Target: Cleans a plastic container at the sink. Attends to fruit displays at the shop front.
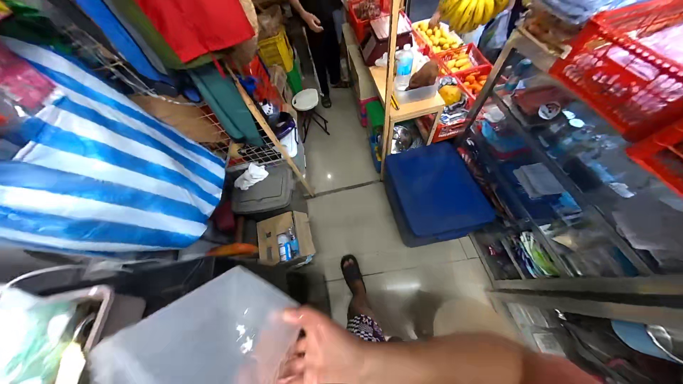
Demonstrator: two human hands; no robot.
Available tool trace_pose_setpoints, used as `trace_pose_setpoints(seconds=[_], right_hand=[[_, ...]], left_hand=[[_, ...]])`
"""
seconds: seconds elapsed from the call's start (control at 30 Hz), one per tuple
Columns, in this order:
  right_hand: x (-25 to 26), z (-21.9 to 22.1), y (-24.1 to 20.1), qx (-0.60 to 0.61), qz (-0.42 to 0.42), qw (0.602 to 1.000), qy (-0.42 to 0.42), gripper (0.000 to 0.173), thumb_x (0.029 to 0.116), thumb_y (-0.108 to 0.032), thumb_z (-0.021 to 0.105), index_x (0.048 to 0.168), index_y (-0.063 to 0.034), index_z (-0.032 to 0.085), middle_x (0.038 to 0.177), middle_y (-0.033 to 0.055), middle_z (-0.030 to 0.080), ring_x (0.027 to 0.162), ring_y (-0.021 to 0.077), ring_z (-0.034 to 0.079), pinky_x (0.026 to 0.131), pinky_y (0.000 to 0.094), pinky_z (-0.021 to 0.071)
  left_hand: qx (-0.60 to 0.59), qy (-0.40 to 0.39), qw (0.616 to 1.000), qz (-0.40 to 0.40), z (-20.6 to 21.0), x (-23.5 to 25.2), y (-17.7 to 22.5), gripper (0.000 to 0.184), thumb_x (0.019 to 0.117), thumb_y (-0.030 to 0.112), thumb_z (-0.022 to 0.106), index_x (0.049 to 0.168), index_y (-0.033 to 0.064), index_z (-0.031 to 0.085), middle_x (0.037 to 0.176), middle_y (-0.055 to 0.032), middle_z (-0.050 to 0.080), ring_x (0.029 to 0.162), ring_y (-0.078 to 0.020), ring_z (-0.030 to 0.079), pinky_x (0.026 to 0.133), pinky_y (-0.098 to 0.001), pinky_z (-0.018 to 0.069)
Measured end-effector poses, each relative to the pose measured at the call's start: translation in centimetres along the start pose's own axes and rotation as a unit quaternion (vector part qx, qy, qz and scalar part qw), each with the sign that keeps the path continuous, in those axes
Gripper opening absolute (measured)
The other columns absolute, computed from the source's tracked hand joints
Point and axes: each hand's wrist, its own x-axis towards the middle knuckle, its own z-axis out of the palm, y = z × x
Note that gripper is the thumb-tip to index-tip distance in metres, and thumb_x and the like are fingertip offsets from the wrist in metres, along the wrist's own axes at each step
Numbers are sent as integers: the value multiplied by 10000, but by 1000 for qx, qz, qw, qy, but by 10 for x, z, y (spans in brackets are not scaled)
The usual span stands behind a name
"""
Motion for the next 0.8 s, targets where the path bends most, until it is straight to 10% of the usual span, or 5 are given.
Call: trace_pose_setpoints(seconds=[0.17,0.27,0.4,0.53,0.8], right_hand=[[58,-39,-162,68,-106,988,88,729,1023,-593,459,1552,-120,291,1387,222,552,1185,362,638,971,507,560],[106,-52,-260,90,-142,980,109,730,1019,-608,437,1558,-141,284,1394,226,553,1186,376,638,973,526,558],[155,-60,-393,136,-213,958,135,731,1022,-638,395,1540,-135,286,1326,231,597,1115,377,676,947,519,583],[189,-69,-528,188,-292,928,131,720,1016,-622,426,1537,-140,305,1355,238,580,1137,400,664,950,538,579],[293,-128,-812,228,-383,892,76,774,998,-614,492,1584,-174,243,1493,237,470,1249,422,600,992,549,561]], left_hand=[[19,8,996,-88,48,213,-59,451,918,579,626,1059,167,745,1012,-86,764,956,-225,745,809,-445,626],[21,-47,993,-104,68,346,-74,473,991,517,552,1275,157,667,1212,-99,722,1120,-253,697,912,-472,596],[79,22,993,-83,133,497,-78,434,1104,393,281,1208,152,626,1053,-13,735,986,-176,718,862,-412,603],[101,-13,989,-108,180,609,-87,544,1116,380,209,1331,54,587,1205,-95,732,1172,-263,688,1037,-465,534],[154,-15,973,-172,216,802,-153,568,1111,398,198,1302,91,637,1179,-104,743,1139,-282,702,1026,-483,537]])
